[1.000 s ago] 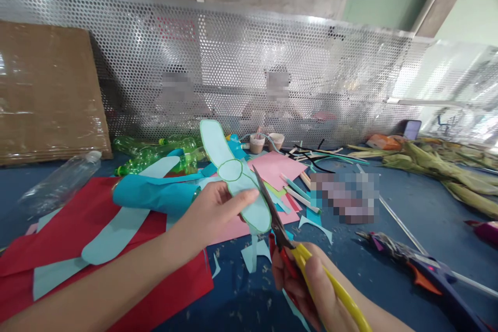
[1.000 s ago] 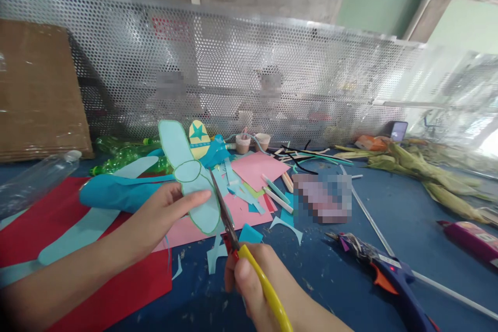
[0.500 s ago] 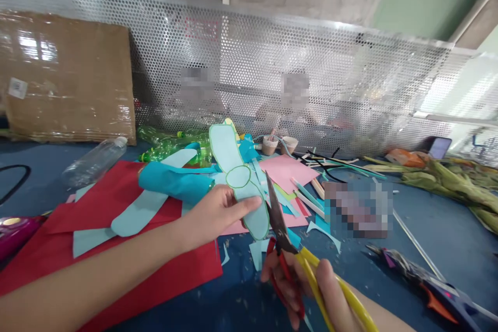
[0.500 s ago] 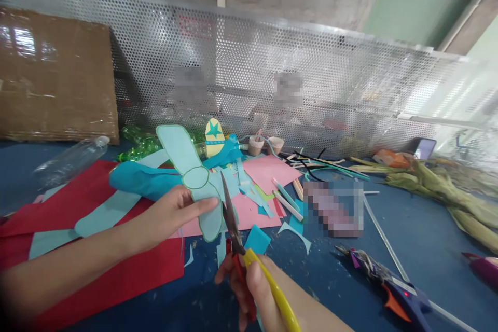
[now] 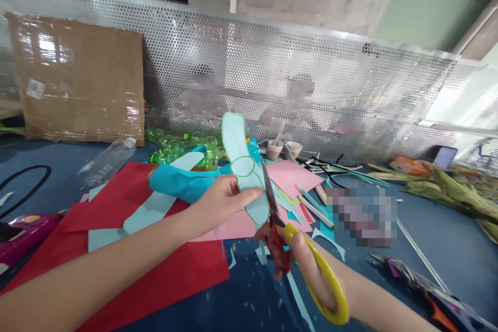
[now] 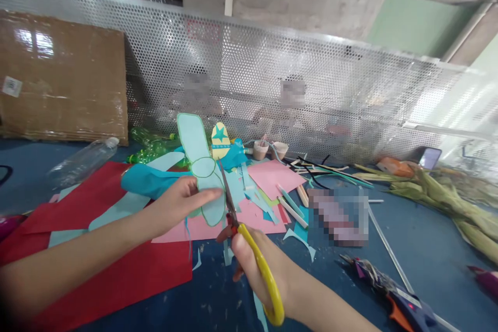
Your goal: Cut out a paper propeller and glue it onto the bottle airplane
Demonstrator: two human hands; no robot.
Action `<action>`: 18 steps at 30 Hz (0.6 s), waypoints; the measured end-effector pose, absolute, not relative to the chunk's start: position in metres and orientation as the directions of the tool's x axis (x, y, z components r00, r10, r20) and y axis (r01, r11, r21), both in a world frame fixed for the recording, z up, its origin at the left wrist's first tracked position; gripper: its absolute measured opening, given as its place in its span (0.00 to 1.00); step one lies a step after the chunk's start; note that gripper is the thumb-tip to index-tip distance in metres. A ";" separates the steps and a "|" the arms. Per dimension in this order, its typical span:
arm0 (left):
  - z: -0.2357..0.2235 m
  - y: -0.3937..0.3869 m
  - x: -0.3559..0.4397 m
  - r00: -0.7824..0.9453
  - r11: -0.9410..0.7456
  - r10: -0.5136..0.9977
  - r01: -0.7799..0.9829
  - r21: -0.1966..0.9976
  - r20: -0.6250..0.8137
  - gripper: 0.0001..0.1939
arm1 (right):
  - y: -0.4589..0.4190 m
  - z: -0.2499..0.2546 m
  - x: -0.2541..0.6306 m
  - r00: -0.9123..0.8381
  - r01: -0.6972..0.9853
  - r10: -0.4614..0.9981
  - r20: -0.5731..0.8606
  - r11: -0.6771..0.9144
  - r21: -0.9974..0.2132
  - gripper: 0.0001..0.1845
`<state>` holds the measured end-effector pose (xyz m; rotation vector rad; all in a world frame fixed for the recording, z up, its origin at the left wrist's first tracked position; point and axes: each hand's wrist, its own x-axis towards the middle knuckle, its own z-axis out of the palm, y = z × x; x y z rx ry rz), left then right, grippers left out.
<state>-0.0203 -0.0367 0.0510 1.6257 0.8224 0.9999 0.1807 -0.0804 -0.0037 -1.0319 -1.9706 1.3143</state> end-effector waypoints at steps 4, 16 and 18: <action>0.047 -0.024 -0.020 0.406 -0.275 0.883 0.037 0.961 0.237 0.12 | -0.070 -0.008 0.175 -0.531 0.252 0.847 -0.011 0.145 -0.957 0.46; 0.038 -0.031 -0.009 0.449 -0.141 0.882 -0.037 0.989 0.142 0.14 | -0.074 -0.026 0.178 -0.555 0.095 0.822 0.131 0.218 -0.971 0.38; 0.040 -0.033 -0.009 0.445 -0.121 0.886 -0.046 0.992 0.129 0.14 | -0.076 -0.029 0.178 -0.558 0.078 0.818 0.136 0.215 -0.974 0.37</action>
